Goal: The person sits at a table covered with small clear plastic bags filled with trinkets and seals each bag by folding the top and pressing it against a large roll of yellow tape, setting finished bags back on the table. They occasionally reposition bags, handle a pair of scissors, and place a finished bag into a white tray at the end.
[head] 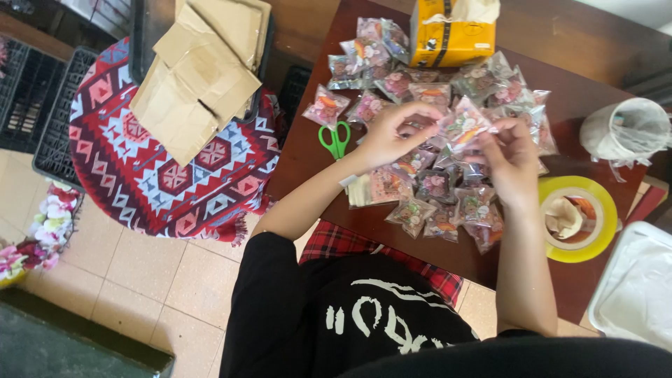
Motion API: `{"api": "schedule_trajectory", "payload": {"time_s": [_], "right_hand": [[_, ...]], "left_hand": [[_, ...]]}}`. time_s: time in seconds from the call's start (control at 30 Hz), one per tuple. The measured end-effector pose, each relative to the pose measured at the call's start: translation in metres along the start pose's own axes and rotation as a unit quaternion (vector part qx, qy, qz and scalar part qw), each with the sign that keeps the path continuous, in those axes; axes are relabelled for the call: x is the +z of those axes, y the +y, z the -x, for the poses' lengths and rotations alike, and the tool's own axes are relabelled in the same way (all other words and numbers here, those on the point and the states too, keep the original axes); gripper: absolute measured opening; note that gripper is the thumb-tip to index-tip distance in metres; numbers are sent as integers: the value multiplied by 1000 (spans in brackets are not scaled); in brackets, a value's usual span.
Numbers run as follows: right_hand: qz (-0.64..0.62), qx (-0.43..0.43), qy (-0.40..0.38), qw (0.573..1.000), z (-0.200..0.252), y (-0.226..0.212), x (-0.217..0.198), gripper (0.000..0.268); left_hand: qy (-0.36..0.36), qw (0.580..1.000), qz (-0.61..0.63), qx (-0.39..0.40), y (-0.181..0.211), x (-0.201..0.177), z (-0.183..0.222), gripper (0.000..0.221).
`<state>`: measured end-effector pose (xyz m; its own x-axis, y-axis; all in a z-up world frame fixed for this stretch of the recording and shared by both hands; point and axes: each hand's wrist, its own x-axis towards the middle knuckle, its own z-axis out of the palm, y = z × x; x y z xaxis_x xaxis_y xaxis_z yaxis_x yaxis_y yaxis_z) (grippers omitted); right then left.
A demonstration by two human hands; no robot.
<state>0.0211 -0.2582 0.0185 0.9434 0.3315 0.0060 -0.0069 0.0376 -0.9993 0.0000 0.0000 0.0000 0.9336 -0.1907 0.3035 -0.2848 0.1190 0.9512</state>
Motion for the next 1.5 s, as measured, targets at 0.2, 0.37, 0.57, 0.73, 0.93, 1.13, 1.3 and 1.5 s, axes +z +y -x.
{"api": "schedule_trajectory", "payload": {"time_s": [0.2, 0.37, 0.57, 0.73, 0.93, 1.13, 1.3, 1.5], "right_hand": [[4, 7, 4, 1000, 9, -13, 9, 18], [32, -27, 10, 999, 8, -7, 7, 18], [66, -34, 34, 997, 8, -1, 8, 15], [52, -29, 52, 997, 7, -1, 8, 13], [46, -12, 79, 996, 5, 1, 7, 11], [-13, -9, 104, 994, 4, 3, 3, 7], [-26, -24, 107, 994, 6, 6, 4, 9], [-6, -82, 122, 989, 9, -2, 12, 9]], "left_hand": [[20, 999, 39, -26, 3, -3, 0, 18], [27, 1000, -2, -8, 5, -2, -1, 17], [59, 997, -45, -16, 15, 0, 0, 17], [68, 995, -67, 10, 17, 2, -1, 17], [73, 986, -141, 52, 19, 1, -1, 20], [80, 976, -181, 85, 18, 1, -2, 19], [70, 960, -243, 120, 23, 1, -2, 17], [69, 959, -247, 118, 26, 2, -2, 15]]}}
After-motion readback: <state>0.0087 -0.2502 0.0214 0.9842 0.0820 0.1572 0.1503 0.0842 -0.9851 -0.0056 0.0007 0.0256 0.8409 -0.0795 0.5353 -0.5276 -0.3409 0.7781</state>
